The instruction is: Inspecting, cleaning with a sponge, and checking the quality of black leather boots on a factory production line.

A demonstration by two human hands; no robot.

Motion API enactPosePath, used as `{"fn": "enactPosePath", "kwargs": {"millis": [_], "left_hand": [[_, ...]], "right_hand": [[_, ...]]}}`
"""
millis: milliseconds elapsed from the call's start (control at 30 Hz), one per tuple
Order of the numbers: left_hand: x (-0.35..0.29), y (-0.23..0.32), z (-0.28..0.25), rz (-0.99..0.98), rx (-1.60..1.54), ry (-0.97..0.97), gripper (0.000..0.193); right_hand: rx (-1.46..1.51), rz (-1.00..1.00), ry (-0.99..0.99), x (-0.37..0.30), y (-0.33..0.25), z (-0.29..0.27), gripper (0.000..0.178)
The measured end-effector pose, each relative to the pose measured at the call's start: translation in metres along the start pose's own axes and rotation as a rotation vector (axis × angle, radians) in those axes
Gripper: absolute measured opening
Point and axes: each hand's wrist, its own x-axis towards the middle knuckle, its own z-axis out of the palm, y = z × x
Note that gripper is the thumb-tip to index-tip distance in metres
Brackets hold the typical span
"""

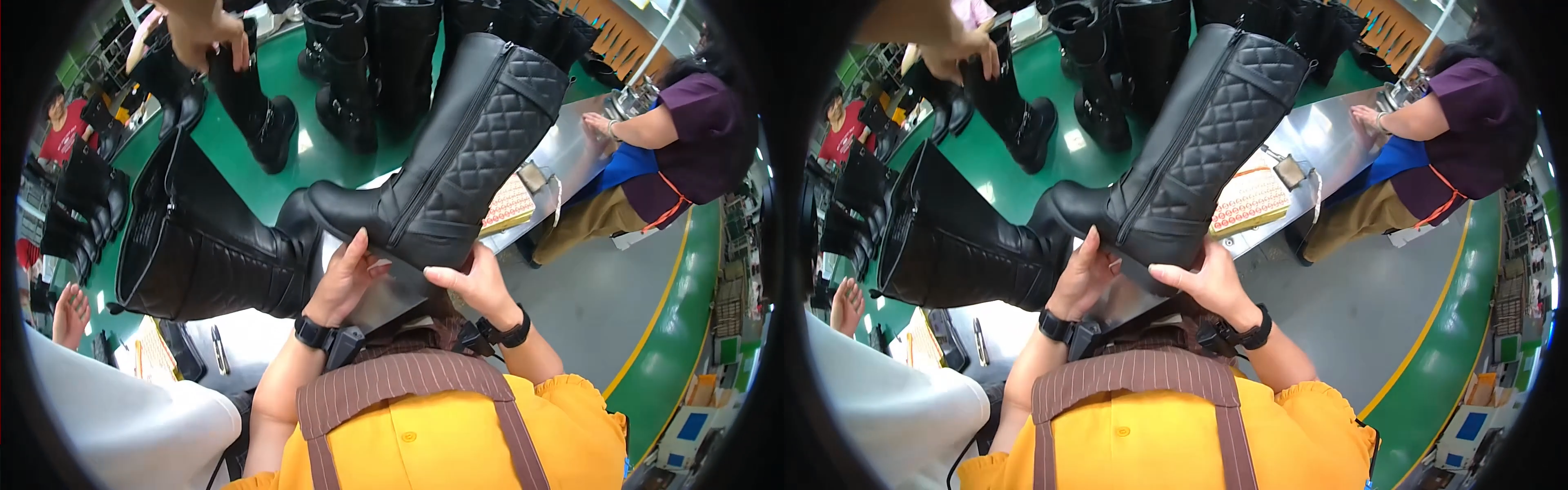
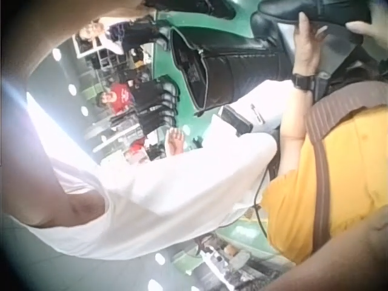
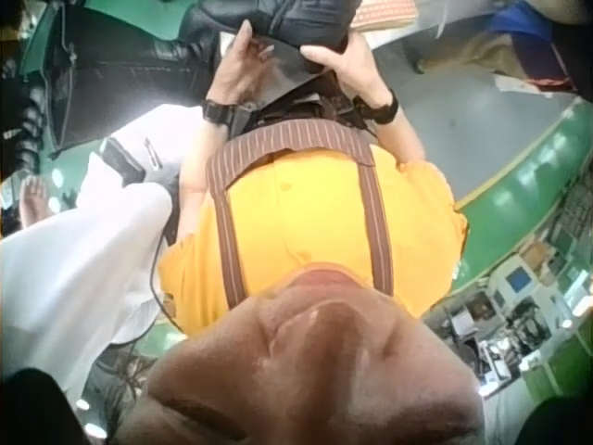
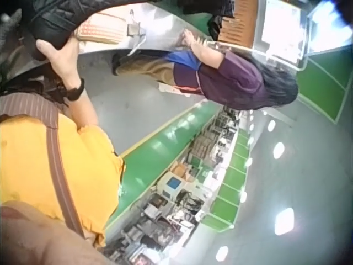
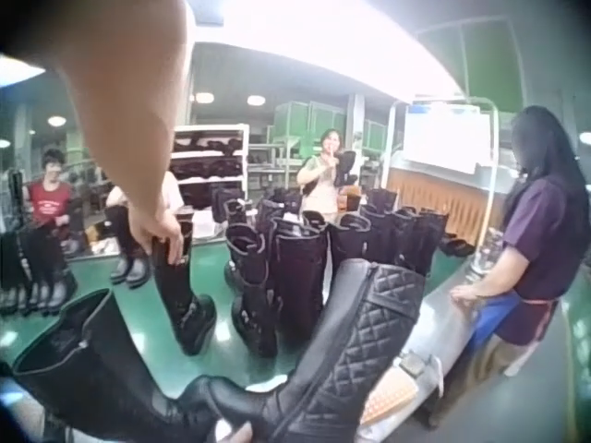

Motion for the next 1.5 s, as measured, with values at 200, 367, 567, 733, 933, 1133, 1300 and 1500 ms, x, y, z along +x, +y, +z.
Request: {"fn": "enactPosePath", "kwargs": {"millis": [200,367,567,733,933,1133,1300,1500], "left_hand": [[0.000,0.000,0.007,-0.007,-0.025,0.006,0.046],[0.000,-0.004,0.007,0.008,-0.068,0.008,0.042],[-0.001,-0.011,0.011,0.047,-0.135,-0.048,0.049],[0.000,-0.020,0.022,0.134,-0.030,0.034,0.049],[0.000,-0.022,0.028,0.141,0.042,0.028,0.051],[-0.002,-0.015,0.030,0.128,0.067,0.087,0.051],[0.001,-0.020,0.024,0.101,0.039,0.090,0.050],[0.008,-0.020,0.018,0.081,0.003,0.100,0.047]], "right_hand": [[-0.023,-0.039,0.020,-0.004,-0.013,0.002,0.068],[0.009,-0.064,0.006,-0.007,-0.003,0.001,0.068],[-0.046,-0.190,0.077,-0.002,-0.019,-0.009,0.083],[0.276,-0.246,0.388,0.036,-0.062,-0.052,0.062],[0.216,-0.455,0.499,0.065,-0.050,-0.053,0.059],[0.276,-0.394,0.454,0.062,-0.042,-0.060,0.044],[0.252,-0.329,0.357,0.049,-0.045,-0.073,0.046],[0.410,-0.270,0.193,0.040,-0.057,-0.080,0.055]]}}
